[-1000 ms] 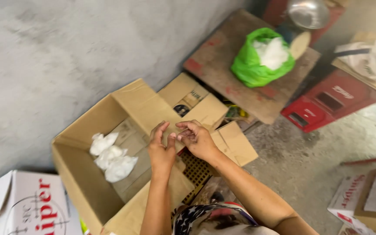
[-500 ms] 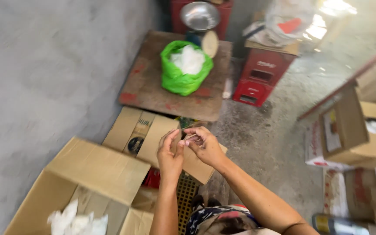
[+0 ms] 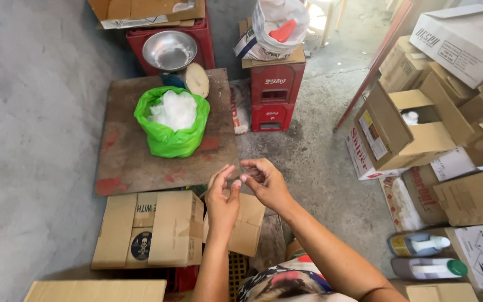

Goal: Scooping granular fertilizer from a large sack into small plastic bags using a hand scoop for weighing and packaging.

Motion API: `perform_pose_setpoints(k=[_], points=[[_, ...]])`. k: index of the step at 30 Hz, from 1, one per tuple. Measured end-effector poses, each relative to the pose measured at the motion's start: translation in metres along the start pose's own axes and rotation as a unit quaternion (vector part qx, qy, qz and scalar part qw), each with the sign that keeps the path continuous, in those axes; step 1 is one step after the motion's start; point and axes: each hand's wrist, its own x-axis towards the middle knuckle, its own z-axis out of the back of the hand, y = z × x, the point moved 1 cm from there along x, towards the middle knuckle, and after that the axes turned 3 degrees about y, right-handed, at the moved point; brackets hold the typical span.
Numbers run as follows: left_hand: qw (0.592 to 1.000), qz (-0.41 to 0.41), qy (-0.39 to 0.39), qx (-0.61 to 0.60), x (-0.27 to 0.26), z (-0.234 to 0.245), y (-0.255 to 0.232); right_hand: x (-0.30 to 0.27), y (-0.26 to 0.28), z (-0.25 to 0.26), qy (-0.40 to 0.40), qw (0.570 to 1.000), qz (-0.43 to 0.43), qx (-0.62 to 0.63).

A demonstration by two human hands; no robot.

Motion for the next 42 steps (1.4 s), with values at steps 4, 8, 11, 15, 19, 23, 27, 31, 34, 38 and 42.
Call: perform_pose_setpoints(k=[4,8,11,15,19,23,27,31,34,38,42], points=[[1.000,0.003,-0.002,-0.009,0.027,-0.031,0.021,0.030,-0.017,0.026,-0.005,1.000,-0.015,0.001],[1.000,0.024,-0.010,-0.018,0.069,-0.080,0.046,0.072,-0.039,0.068,0.006,1.000,0.001,-0.005],[0.999,0.025,-0.022,-0.014,0.100,-0.127,0.056,0.108,-0.054,0.110,0.028,1.000,-0.002,-0.013],[0.998,0.052,-0.021,-0.020,0.148,-0.186,0.061,0.158,-0.066,0.169,0.073,0.997,-0.015,-0.033],[0.996,0.056,-0.068,0.005,0.184,-0.224,0.068,0.219,-0.078,0.210,0.130,0.988,-0.011,-0.077],[0.988,0.104,-0.106,0.036,0.209,-0.234,0.062,0.263,-0.093,0.213,0.163,0.985,0.000,-0.049],[0.983,0.077,-0.153,0.066,0.234,-0.228,0.077,0.301,-0.102,0.195,0.203,0.979,0.013,-0.022],[0.972,0.104,-0.200,0.069,0.256,-0.213,0.094,0.338,-0.112,0.159,0.252,0.967,0.014,-0.012],[0.966,0.116,-0.222,0.059,0.272,-0.197,0.112,0.366,-0.122,0.130,0.288,0.956,0.046,-0.015],[0.954,0.097,-0.258,0.120,0.306,-0.162,0.146,0.416,-0.125,0.079,0.319,0.945,0.070,-0.019],[0.938,0.099,-0.285,0.173,0.328,-0.123,0.166,0.447,-0.142,0.031,0.348,0.932,0.096,-0.032]])
